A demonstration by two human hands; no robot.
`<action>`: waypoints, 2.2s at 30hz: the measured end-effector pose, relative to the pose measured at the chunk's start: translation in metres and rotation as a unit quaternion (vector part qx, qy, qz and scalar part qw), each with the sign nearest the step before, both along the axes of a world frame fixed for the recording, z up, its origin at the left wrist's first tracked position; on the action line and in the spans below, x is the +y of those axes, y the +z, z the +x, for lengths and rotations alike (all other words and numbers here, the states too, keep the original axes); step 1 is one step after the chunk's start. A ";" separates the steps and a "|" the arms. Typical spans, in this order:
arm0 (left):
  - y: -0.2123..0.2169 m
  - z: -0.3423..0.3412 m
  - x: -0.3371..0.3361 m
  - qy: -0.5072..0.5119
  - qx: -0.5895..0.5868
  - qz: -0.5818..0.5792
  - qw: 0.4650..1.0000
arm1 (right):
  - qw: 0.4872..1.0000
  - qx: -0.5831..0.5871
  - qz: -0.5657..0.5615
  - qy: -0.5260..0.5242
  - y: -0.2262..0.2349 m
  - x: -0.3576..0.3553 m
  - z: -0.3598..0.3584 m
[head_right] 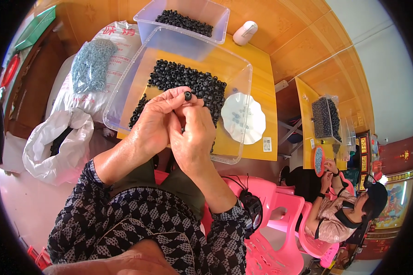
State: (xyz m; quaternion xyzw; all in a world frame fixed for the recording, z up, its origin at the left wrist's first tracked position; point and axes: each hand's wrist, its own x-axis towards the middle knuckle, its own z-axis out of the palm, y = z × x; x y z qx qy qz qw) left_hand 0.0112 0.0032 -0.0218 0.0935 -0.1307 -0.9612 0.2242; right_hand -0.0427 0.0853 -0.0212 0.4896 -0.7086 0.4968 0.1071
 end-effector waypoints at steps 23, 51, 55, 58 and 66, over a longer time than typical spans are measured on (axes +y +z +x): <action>0.009 0.021 -0.006 -0.097 -0.112 -0.258 0.955 | 0.933 -0.321 -0.108 0.127 0.019 0.044 -0.026; 0.010 0.026 0.000 -0.079 -0.101 -0.362 0.923 | 0.951 -0.278 -0.045 0.127 0.032 0.045 -0.023; 0.009 0.026 0.000 -0.076 -0.108 -0.383 0.914 | 0.946 -0.290 -0.045 0.134 0.030 0.046 -0.025; 0.009 0.026 0.002 -0.071 -0.108 -0.403 0.906 | 0.941 -0.308 -0.045 0.132 0.031 0.047 -0.025; 0.011 0.030 0.007 -0.045 -0.141 -0.473 0.868 | 0.915 -0.368 -0.005 0.167 0.029 0.049 -0.032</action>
